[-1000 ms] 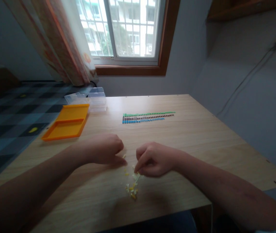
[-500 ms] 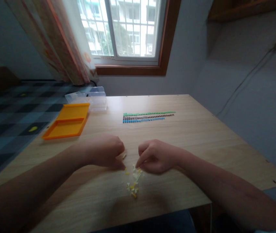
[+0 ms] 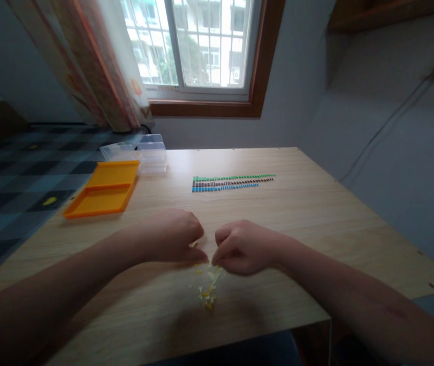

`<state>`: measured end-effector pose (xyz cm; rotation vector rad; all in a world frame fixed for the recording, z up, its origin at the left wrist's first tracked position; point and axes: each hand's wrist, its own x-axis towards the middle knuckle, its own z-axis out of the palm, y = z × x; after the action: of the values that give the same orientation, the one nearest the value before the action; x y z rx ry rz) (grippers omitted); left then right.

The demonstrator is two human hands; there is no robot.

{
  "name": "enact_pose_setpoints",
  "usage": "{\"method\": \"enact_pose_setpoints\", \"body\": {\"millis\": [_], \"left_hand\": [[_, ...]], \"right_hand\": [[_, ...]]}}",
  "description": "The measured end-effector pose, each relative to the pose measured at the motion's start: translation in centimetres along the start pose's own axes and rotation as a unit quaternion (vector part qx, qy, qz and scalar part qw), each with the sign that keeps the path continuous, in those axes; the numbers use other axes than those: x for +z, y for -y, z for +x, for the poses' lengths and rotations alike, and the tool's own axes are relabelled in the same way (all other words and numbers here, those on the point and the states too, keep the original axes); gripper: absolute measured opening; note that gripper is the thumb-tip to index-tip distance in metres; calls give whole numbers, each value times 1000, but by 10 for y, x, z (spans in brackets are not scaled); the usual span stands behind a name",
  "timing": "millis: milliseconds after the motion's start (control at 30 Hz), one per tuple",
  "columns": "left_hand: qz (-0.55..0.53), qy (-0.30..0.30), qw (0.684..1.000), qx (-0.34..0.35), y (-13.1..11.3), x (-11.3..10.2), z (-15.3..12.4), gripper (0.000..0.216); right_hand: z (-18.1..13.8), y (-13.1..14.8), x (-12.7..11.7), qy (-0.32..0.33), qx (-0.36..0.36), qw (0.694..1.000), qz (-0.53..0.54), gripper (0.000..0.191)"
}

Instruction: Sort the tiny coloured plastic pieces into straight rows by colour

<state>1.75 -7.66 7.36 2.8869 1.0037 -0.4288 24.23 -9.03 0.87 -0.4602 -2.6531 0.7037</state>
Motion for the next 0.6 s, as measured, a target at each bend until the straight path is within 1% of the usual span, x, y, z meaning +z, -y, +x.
{"method": "enact_pose_setpoints", "body": {"millis": [100, 233, 400, 600], "left_hand": [[0, 3, 1000, -1, 0, 0, 0, 41], [-7, 1, 1000, 3, -2, 0, 1, 41], [-4, 6, 1000, 21, -10, 1, 3, 42], [-10, 12, 1000, 19, -13, 4, 6, 43]], "right_hand": [[0, -1, -1, -14, 9, 1000, -24, 24], [-1, -2, -5, -22, 10, 1000, -9, 24], [-3, 1, -11, 24, 1, 999, 46, 23], [-4, 5, -9, 55, 9, 997, 57, 32]]}}
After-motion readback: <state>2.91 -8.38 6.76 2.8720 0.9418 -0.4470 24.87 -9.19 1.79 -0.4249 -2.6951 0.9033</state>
